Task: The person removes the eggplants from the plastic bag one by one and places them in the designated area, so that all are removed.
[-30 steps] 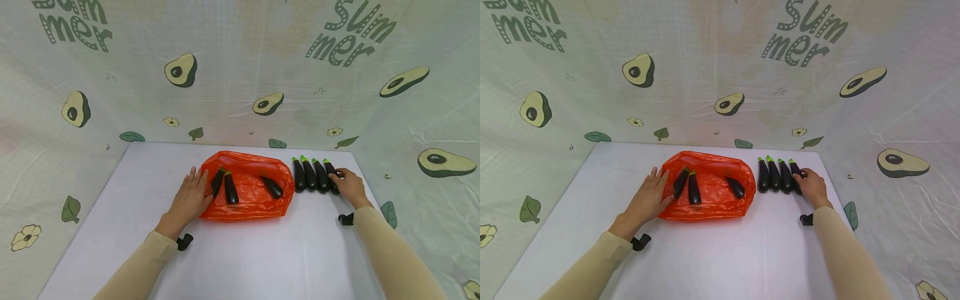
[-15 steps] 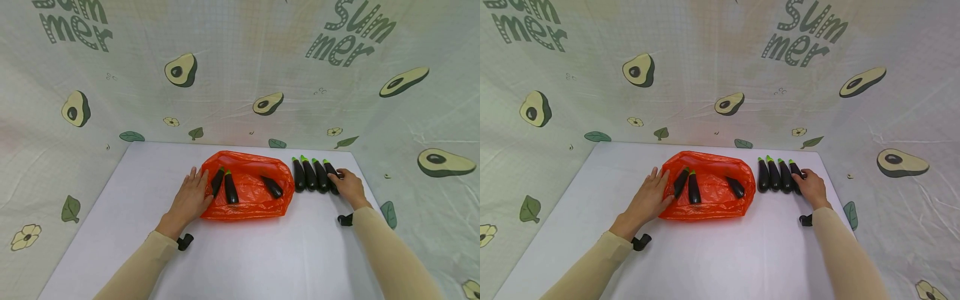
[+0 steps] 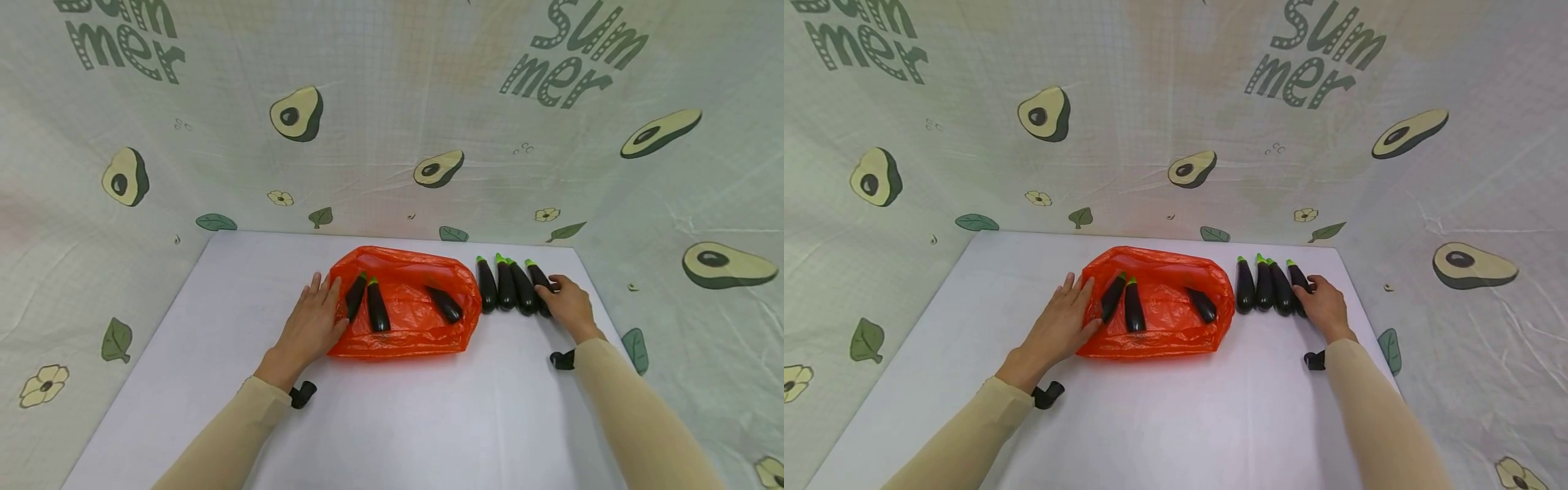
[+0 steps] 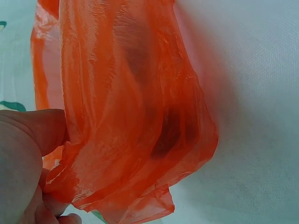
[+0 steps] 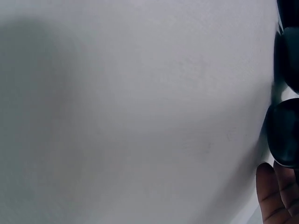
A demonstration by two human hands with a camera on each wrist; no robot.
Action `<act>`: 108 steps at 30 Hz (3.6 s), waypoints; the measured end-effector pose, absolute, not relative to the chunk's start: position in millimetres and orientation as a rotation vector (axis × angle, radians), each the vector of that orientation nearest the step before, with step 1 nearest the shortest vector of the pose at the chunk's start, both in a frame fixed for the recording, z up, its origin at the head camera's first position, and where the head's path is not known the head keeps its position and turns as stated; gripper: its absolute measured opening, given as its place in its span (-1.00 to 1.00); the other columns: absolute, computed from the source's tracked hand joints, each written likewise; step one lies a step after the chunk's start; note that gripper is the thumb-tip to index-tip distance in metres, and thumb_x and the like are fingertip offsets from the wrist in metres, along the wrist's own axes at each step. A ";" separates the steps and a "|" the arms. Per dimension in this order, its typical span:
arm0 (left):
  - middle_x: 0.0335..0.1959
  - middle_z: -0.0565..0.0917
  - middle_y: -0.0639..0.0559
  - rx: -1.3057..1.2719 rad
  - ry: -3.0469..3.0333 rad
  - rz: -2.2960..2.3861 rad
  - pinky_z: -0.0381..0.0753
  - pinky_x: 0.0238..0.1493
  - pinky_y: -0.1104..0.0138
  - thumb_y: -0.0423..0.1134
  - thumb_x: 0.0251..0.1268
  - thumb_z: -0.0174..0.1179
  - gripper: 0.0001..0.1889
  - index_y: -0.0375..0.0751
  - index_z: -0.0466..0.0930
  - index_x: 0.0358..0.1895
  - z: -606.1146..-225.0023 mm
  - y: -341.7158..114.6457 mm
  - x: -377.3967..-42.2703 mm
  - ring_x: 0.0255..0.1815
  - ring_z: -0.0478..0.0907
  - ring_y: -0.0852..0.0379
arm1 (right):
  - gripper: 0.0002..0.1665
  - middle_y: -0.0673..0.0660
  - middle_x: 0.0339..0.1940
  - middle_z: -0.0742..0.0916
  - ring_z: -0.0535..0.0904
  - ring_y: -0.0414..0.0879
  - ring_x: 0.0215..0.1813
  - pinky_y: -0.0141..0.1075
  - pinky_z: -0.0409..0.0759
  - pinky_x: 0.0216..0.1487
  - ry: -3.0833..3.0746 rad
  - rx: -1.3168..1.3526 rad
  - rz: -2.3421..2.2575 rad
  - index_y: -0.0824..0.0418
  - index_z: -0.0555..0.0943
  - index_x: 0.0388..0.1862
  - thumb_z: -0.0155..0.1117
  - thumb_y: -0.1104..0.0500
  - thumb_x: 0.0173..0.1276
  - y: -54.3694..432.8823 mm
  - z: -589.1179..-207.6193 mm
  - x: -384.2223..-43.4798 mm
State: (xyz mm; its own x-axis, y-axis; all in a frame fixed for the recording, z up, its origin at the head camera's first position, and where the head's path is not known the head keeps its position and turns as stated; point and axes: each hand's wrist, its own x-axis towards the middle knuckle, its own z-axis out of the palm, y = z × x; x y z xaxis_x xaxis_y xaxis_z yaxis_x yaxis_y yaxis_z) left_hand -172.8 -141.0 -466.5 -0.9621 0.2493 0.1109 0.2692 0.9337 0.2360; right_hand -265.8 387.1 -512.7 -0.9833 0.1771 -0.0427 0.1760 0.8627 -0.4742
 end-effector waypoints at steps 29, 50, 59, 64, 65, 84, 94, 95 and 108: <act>0.64 0.24 -0.39 -0.426 -3.014 -0.379 0.12 0.66 -0.19 -0.07 0.41 0.38 -0.09 -0.43 0.13 0.64 -461.2 -139.2 -174.4 0.71 0.01 -0.38 | -0.20 0.55 0.42 0.52 0.48 0.45 0.37 0.31 0.47 0.34 -2.859 -0.282 0.789 0.44 0.30 0.57 0.08 -0.12 0.65 380.9 -507.9 -258.7; 0.70 0.13 -0.34 -0.402 -2.995 -0.452 0.07 0.67 -0.19 -0.08 0.41 0.38 -0.07 -0.42 0.09 0.66 -451.3 -135.6 -172.6 0.74 -0.08 -0.37 | -0.35 0.41 0.30 0.62 0.52 0.32 0.27 0.25 0.51 0.30 -2.637 0.035 0.894 0.34 0.45 0.50 0.26 0.04 0.57 284.7 -458.6 -240.0; 0.70 0.13 -0.32 -0.390 -3.004 -0.438 0.04 0.69 -0.17 -0.06 0.42 0.37 -0.07 -0.40 0.08 0.67 -449.5 -134.3 -172.8 0.75 -0.08 -0.35 | -0.39 0.33 0.25 0.66 0.54 0.23 0.22 0.17 0.60 0.28 -2.564 0.208 0.929 0.30 0.50 0.45 0.32 0.08 0.53 224.5 -436.6 -224.3; 0.71 0.11 -0.31 -0.384 -3.010 -0.438 0.03 0.69 -0.17 -0.06 0.42 0.37 -0.06 -0.39 0.07 0.67 -448.2 -134.3 -171.7 0.75 -0.11 -0.34 | -0.40 0.30 0.25 0.67 0.53 0.20 0.23 0.13 0.59 0.31 -2.559 0.322 0.939 0.30 0.51 0.43 0.35 0.10 0.51 191.0 -434.4 -218.6; 0.71 0.11 -0.31 -0.385 -3.010 -0.437 0.03 0.69 -0.18 -0.06 0.42 0.37 -0.06 -0.39 0.07 0.67 -448.0 -134.4 -171.4 0.75 -0.11 -0.34 | -0.40 0.29 0.25 0.67 0.53 0.21 0.23 0.12 0.59 0.31 -2.559 0.337 0.948 0.29 0.51 0.43 0.35 0.10 0.51 184.4 -434.5 -217.8; 0.70 0.13 -0.34 -0.402 -3.000 -0.422 0.04 0.68 -0.19 -0.06 0.42 0.38 -0.07 -0.41 0.10 0.66 -446.3 -132.9 -170.9 0.74 -0.09 -0.35 | -0.30 0.20 0.40 0.60 0.51 0.14 0.42 0.09 0.54 0.46 -2.794 0.414 1.021 0.17 0.46 0.52 0.39 -0.04 0.51 90.8 -462.9 -215.9; 0.70 0.12 -0.32 -0.413 -2.994 -0.415 0.07 0.67 -0.19 -0.06 0.41 0.39 -0.07 -0.40 0.11 0.66 -446.6 -132.8 -169.7 0.74 -0.06 -0.37 | -0.24 0.20 0.47 0.55 0.48 0.15 0.48 0.13 0.49 0.50 -2.891 0.412 1.032 0.16 0.42 0.54 0.39 -0.10 0.50 75.3 -479.3 -219.2; 0.70 0.13 -0.32 -0.415 -2.990 -0.415 0.08 0.67 -0.20 -0.06 0.41 0.39 -0.08 -0.40 0.12 0.65 -446.7 -132.8 -169.6 0.73 -0.05 -0.37 | -0.23 0.21 0.48 0.55 0.47 0.17 0.48 0.14 0.49 0.51 -2.899 0.418 1.030 0.17 0.42 0.55 0.39 -0.09 0.50 74.1 -480.2 -219.5; 0.70 0.13 -0.31 -0.420 -2.994 -0.331 0.05 0.68 -0.20 -0.06 0.42 0.38 -0.08 -0.40 0.11 0.66 -448.3 -133.8 -170.2 0.74 -0.05 -0.35 | -0.19 0.24 0.38 0.62 0.56 0.16 0.36 0.09 0.57 0.43 -3.034 0.413 0.933 0.16 0.43 0.52 0.45 -0.14 0.44 61.6 -497.5 -223.4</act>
